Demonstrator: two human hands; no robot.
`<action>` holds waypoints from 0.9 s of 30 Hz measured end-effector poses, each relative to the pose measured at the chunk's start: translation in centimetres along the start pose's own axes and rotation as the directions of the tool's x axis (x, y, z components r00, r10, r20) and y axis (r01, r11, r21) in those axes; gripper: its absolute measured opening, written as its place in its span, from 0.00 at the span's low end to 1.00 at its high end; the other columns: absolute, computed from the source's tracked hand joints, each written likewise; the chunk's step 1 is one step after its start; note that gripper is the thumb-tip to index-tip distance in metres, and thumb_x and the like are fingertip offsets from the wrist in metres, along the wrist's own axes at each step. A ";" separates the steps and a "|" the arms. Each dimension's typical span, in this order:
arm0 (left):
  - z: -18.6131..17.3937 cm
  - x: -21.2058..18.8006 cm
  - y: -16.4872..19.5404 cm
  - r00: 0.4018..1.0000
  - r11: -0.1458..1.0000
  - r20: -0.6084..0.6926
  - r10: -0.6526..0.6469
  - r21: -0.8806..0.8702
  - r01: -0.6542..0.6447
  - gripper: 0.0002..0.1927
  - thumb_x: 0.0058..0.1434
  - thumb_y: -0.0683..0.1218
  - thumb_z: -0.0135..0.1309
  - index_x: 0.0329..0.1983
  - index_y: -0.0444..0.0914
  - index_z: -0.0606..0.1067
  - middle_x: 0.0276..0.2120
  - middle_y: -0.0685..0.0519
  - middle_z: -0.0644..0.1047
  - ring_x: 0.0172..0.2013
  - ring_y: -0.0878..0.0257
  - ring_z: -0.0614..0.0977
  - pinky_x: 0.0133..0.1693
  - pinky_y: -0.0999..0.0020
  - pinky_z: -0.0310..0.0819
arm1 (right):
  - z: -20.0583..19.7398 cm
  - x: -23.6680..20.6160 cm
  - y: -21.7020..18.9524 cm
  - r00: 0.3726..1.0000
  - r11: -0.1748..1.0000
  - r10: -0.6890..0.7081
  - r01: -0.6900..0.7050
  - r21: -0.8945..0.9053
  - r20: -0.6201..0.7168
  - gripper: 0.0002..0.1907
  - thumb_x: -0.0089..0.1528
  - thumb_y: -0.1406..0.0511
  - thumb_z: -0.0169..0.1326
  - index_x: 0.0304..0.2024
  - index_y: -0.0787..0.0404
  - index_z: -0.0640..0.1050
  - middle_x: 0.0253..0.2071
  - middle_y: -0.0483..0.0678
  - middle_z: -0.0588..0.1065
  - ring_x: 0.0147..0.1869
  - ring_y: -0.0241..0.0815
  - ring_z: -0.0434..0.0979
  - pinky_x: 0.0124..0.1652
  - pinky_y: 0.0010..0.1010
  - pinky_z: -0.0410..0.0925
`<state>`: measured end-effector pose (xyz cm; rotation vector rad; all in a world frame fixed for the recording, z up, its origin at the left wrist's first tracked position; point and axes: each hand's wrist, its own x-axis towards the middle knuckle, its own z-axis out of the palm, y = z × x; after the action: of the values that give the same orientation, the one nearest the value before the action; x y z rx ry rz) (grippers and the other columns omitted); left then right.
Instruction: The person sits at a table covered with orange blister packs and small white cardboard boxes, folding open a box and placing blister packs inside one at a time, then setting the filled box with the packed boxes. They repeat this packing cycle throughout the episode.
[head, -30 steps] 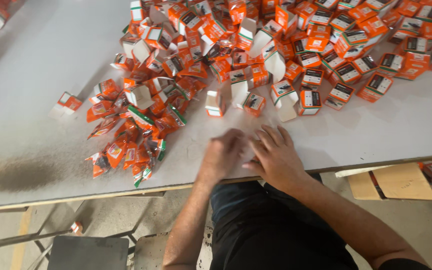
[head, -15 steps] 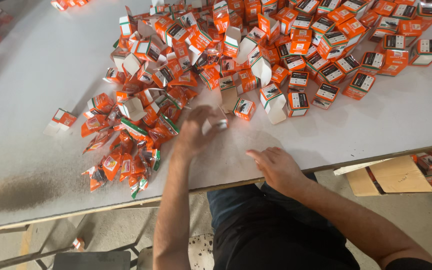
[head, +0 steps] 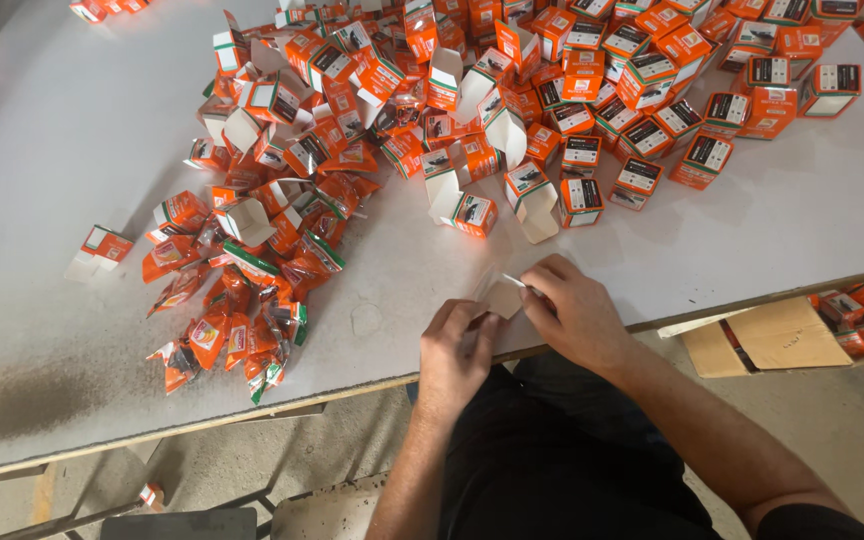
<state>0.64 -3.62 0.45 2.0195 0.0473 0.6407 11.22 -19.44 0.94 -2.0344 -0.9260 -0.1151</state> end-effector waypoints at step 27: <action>1.2 0.8 -2.4 0.995 0.977 0.065 0.080 0.194 -0.091 0.33 0.56 0.41 0.67 0.64 0.38 0.69 0.54 0.43 0.77 0.54 0.44 0.80 0.54 0.55 0.77 | -3.8 -3.8 1.8 0.953 0.900 -0.169 0.253 -0.356 0.252 0.29 0.56 0.60 0.65 0.60 0.56 0.76 0.58 0.55 0.68 0.55 0.52 0.73 0.54 0.48 0.65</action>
<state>2.47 -3.13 -1.65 2.2399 -0.0108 0.6534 10.66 -25.08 0.54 -2.3317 -1.3506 -0.2136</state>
